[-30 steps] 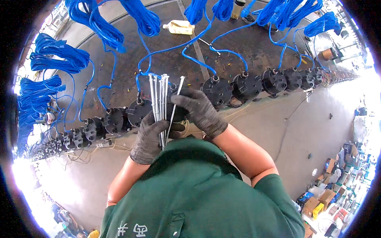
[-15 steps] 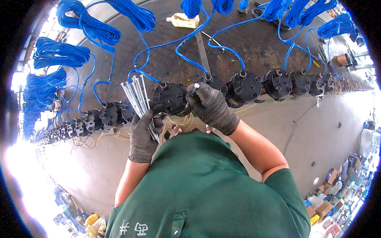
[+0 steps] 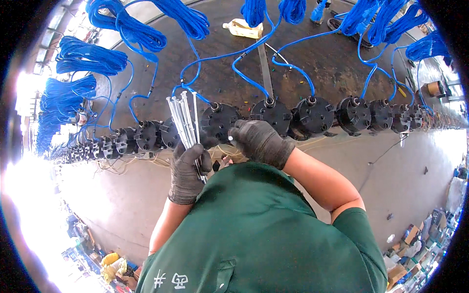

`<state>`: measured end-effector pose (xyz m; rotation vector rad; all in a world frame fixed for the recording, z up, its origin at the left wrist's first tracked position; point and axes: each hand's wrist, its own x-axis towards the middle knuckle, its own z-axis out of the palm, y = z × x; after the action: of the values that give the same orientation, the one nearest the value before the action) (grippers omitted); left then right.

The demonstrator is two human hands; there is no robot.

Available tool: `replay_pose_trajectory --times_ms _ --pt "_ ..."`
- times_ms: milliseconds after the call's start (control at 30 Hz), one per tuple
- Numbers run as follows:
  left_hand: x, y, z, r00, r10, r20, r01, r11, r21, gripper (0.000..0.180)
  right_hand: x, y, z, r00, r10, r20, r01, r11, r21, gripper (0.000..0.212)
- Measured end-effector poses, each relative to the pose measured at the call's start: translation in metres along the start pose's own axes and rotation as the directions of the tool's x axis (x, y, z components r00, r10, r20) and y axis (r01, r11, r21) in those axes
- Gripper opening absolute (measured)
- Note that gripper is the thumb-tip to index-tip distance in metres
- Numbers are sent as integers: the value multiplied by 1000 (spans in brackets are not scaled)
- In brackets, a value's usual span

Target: The person holds a bundle of long bolts and inserts them one by one into the top covers of motor casings along the assembly line by hand.

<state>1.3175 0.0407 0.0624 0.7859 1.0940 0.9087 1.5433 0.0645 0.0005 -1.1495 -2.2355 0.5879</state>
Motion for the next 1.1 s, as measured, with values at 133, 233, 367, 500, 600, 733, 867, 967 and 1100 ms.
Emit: replay_pose_trajectory --times_ms 133,233,367,500,600,733,867,967,1100 --pt "-3 12 12 1000 -25 -5 25 997 73 35 3 -2 -10 996 89 15 -90 993 74 28" --pt "-2 13 15 999 -38 18 35 993 113 35 6 -8 -13 971 207 -118 -119 851 512 35" --pt "1 16 24 994 -106 4 102 968 229 35 26 -20 -41 850 483 210 -353 227 908 40" --pt "3 18 26 989 -134 56 112 948 297 42 26 -22 -41 852 387 354 -370 -34 928 34" --pt "8 20 27 985 -148 85 116 946 302 48 24 -18 -35 868 367 334 -350 -24 936 34" --pt "8 20 32 979 -194 70 164 937 309 50 25 -17 -38 919 249 306 -355 182 917 39" --pt "10 17 30 972 -185 144 159 971 180 47 24 -14 -32 935 224 274 -317 188 930 44" --pt "10 21 29 964 -202 171 175 971 163 46 21 -20 -33 939 254 231 -282 189 941 41" --pt "7 18 23 965 -141 223 105 980 167 44 20 -19 -33 847 394 358 -386 -8 922 34"
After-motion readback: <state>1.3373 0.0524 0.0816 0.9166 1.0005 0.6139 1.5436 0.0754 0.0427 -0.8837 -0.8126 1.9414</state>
